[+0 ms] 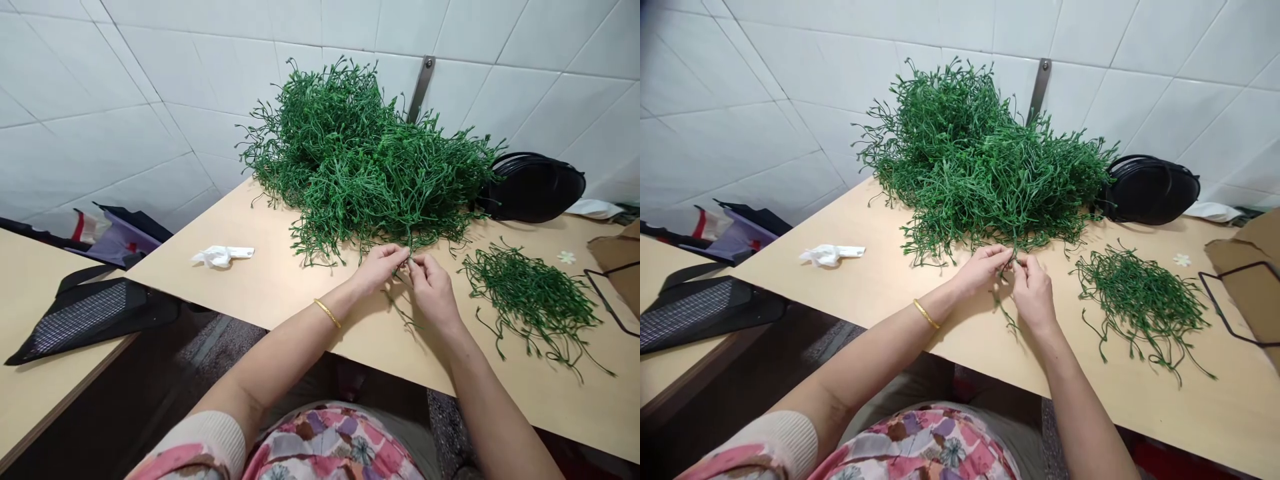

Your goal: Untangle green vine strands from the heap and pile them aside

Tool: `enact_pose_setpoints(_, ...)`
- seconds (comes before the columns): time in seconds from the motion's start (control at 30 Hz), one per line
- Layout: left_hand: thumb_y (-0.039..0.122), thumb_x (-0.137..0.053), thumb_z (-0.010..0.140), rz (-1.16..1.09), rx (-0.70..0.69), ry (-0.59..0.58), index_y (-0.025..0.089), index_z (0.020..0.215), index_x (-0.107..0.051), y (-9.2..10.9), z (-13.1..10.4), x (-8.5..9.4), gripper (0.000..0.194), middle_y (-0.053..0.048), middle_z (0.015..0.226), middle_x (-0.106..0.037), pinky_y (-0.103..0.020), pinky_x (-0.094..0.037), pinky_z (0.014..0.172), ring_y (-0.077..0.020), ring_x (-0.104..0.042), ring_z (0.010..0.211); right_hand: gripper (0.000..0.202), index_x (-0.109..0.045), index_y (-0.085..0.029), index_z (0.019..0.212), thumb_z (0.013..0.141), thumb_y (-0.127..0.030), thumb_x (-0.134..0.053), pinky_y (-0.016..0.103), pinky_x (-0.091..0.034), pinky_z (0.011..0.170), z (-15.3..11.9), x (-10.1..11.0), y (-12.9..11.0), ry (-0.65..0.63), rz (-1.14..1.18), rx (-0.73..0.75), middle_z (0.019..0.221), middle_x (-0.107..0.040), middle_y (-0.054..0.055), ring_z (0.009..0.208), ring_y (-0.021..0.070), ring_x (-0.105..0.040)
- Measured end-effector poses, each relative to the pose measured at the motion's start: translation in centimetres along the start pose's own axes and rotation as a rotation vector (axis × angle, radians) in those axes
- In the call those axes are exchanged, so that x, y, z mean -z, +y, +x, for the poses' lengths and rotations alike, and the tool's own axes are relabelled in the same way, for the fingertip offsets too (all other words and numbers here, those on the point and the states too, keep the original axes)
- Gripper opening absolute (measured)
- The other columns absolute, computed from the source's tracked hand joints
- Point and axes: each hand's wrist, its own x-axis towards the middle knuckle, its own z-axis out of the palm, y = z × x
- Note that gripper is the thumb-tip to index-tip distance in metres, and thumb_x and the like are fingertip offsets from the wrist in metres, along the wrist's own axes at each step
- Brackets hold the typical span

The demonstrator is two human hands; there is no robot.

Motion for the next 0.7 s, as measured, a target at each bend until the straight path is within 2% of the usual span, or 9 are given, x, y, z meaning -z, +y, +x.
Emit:
enact_pose_setpoints(0.1,0.033,-0.063,0.072,-0.102,0.031,0.009,0.012,0.07,-0.059,0.0,0.2,0.0,0.022,0.004,0.055,-0.044,-0.02,-0.024,0.048,-0.0035,-0.034,0.049,0.026,-0.058,-0.019,0.099,0.086,-0.035,-0.042,0.028,-0.035,0.058,-0.4,-0.2,-0.2,0.014,-0.118,0.019,0.07,-0.059,0.002,0.061,0.0148,-0.05)
enact_pose_setpoints(0.23,0.031,-0.07,0.066,-0.192,0.031,0.054,0.012,0.074,-0.063,0.4,0.2,0.1,0.022,0.003,0.057,-0.047,-0.02,-0.022,0.047,-0.0031,-0.035,0.049,0.033,-0.056,-0.019,0.111,0.086,-0.035,-0.042,0.027,-0.036,0.058,-0.5,-0.4,-0.4,0.001,-0.05,0.017,0.072,-0.06,0.002,0.06,0.0144,-0.05)
enact_pose_setpoints(0.4,0.032,-0.072,0.063,-0.239,0.063,0.035,0.011,0.066,-0.062,0.3,0.2,-0.1,0.023,0.002,0.056,-0.048,-0.02,-0.025,0.046,-0.0032,-0.038,0.049,0.025,-0.058,-0.018,0.094,0.085,-0.035,-0.042,0.026,-0.037,0.057,-0.4,-0.5,-0.4,-0.042,0.092,0.035,0.072,-0.059,0.002,0.061,0.013,-0.049)
enact_pose_setpoints(0.57,0.021,-0.074,0.057,-0.332,0.116,0.037,0.01,0.064,-0.064,-0.2,0.4,-0.5,0.017,0.002,0.058,-0.053,-0.019,-0.03,0.049,-0.0037,-0.043,0.051,0.024,-0.057,-0.017,0.091,0.086,-0.03,-0.038,0.028,-0.038,0.062,-0.7,-1.4,-0.3,0.045,-0.122,0.112,0.076,-0.061,0.005,0.068,0.0162,-0.052)
enact_pose_setpoints(0.7,0.014,-0.068,0.061,-0.376,0.139,0.136,0.011,0.055,-0.055,-0.6,0.5,-1.0,0.014,0.004,0.052,-0.05,-0.018,-0.031,0.047,-0.0034,-0.042,0.046,0.027,-0.056,-0.017,0.091,0.089,-0.029,-0.032,0.028,-0.034,0.059,-0.7,-1.9,0.0,0.013,-0.26,0.1,0.075,-0.062,0.006,0.067,0.0176,-0.054)
